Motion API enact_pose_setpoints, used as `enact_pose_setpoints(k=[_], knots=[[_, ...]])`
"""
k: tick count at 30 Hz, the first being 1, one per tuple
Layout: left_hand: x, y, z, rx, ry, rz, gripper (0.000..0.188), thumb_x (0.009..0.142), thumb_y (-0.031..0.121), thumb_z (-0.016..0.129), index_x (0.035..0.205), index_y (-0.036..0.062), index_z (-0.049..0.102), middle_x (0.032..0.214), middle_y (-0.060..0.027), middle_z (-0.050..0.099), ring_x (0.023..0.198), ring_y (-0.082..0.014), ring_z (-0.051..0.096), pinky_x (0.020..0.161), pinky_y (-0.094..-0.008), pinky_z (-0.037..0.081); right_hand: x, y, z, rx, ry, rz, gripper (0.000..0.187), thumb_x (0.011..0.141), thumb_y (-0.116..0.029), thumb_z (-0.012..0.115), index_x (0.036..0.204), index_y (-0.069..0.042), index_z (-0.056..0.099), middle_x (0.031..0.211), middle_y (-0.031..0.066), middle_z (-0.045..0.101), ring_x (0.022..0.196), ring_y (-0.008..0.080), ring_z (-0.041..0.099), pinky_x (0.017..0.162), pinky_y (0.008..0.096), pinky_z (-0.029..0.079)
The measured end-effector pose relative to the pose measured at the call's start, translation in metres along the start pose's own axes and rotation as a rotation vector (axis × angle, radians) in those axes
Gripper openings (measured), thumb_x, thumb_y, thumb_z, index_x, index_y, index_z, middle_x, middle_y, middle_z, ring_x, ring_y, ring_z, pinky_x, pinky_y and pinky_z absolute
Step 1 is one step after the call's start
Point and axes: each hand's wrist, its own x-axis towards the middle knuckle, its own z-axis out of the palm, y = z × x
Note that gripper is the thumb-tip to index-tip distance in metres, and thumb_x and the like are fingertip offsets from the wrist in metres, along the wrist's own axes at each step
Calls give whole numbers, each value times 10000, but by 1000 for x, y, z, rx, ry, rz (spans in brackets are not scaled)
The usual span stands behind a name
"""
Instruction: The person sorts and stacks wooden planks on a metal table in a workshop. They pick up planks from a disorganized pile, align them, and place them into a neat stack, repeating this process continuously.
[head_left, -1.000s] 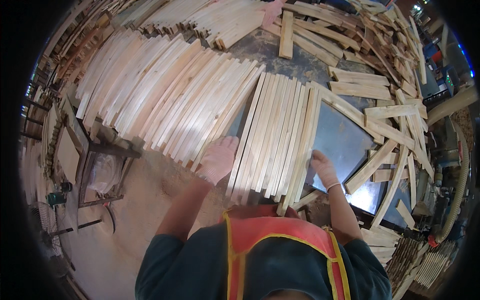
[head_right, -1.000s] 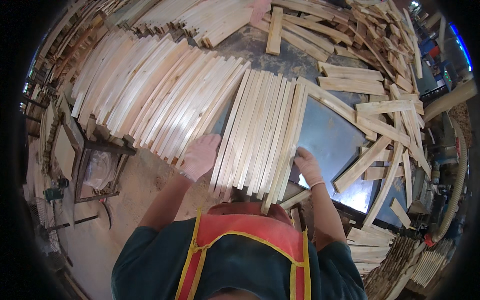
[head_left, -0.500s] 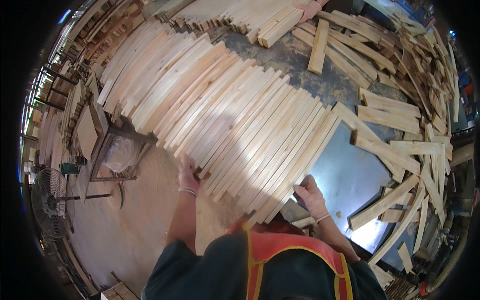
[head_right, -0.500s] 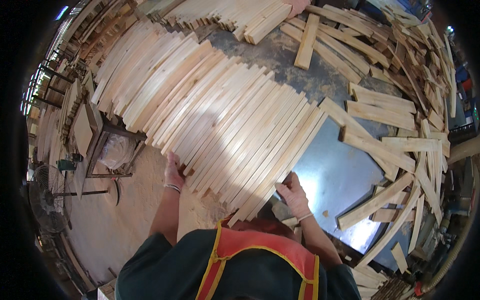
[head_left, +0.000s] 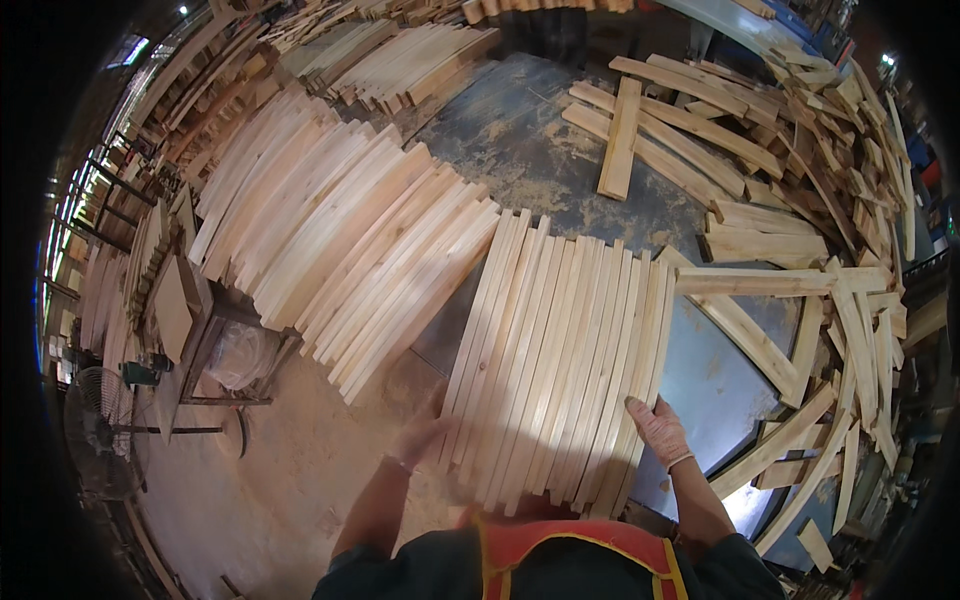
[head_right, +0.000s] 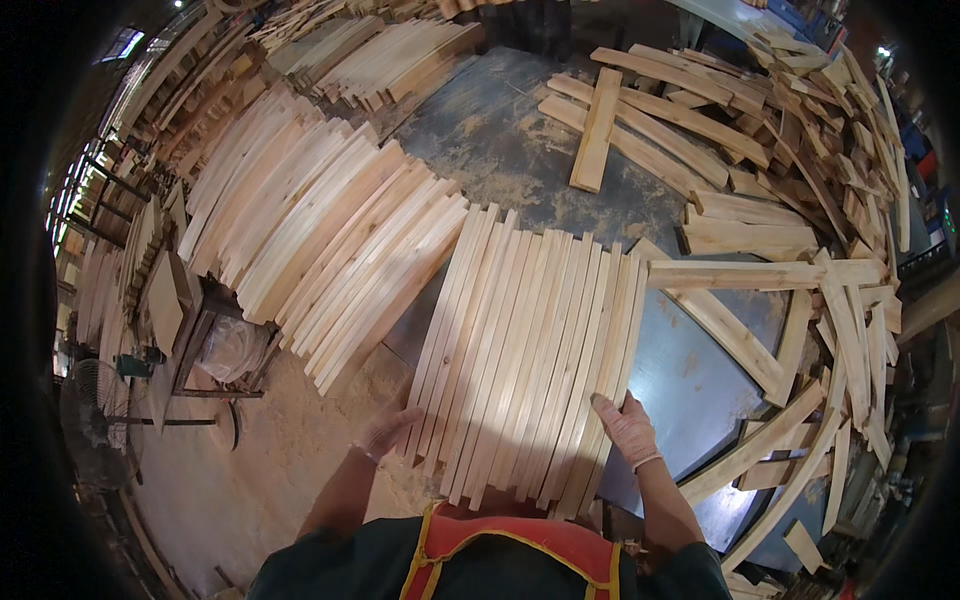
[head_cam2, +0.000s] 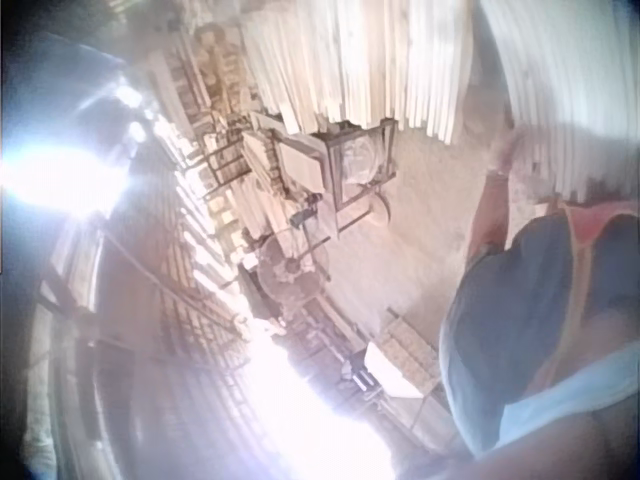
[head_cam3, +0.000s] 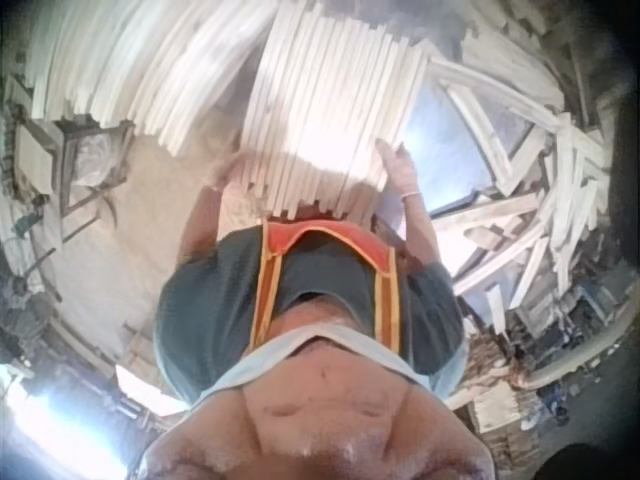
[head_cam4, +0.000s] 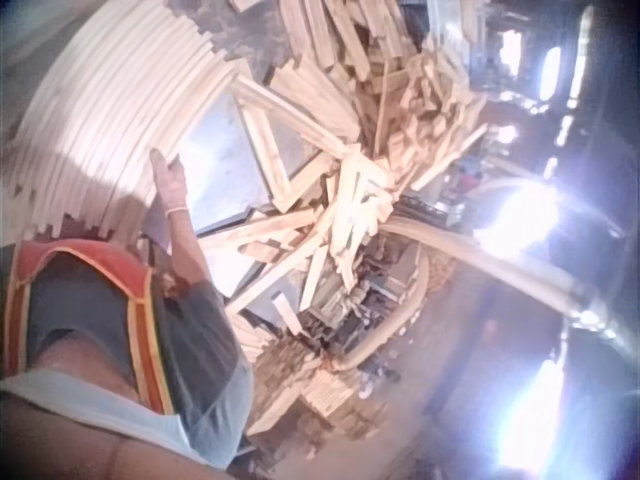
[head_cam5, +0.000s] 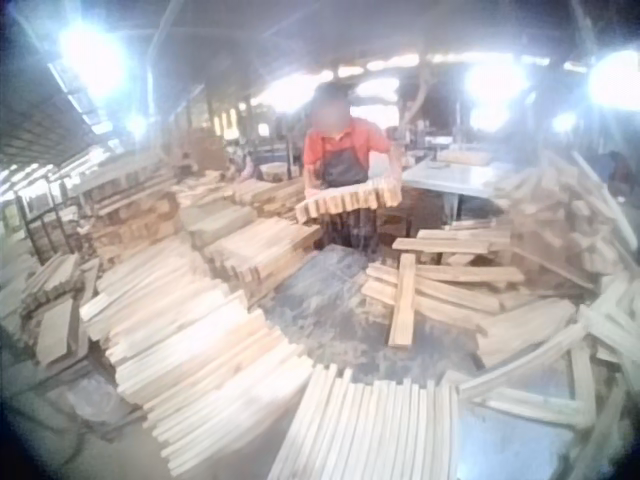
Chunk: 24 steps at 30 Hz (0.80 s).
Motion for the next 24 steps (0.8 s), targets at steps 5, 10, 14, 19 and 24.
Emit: enact_pose_setpoints(k=[5,10,14,19,24], knots=[[12,59,68,-120,-24,-201,999,828,48,852,1668,104,314,1513,-147,538,1391,-298,546,1125,-418,495,-9,-48,2,-116,26,138,669,897,-449,823,1315,47,657,1033,132,752,919,202,693,834,330,552],[3,101,88,253,-24,2,1025,799,31,826,1678,96,304,1544,-133,518,1420,-274,515,1157,-387,460,-4,-43,12,542,50,149,694,906,-221,824,1445,87,515,1241,120,690,1020,205,672,913,323,554],[23,148,80,521,27,115,997,830,10,780,1689,84,279,1548,-115,532,1371,-241,555,1122,-376,487,21,-79,21,693,30,59,689,914,-180,803,1463,107,501,1309,180,682,1175,285,681,1040,368,548],[67,249,117,225,-139,261,951,807,-12,763,1650,63,330,1482,-79,543,1365,-209,529,1150,-362,451,87,-171,26,662,-15,-79,646,930,-184,787,1449,98,525,1312,176,683,1154,279,689,1019,386,562],[177,336,91,78,-215,297,893,781,26,834,1574,63,426,1365,-57,588,1264,-180,582,1097,-356,496,189,-280,44,603,-11,-187,600,935,-188,783,1419,90,561,1268,161,709,1120,255,699,1007,377,568]])
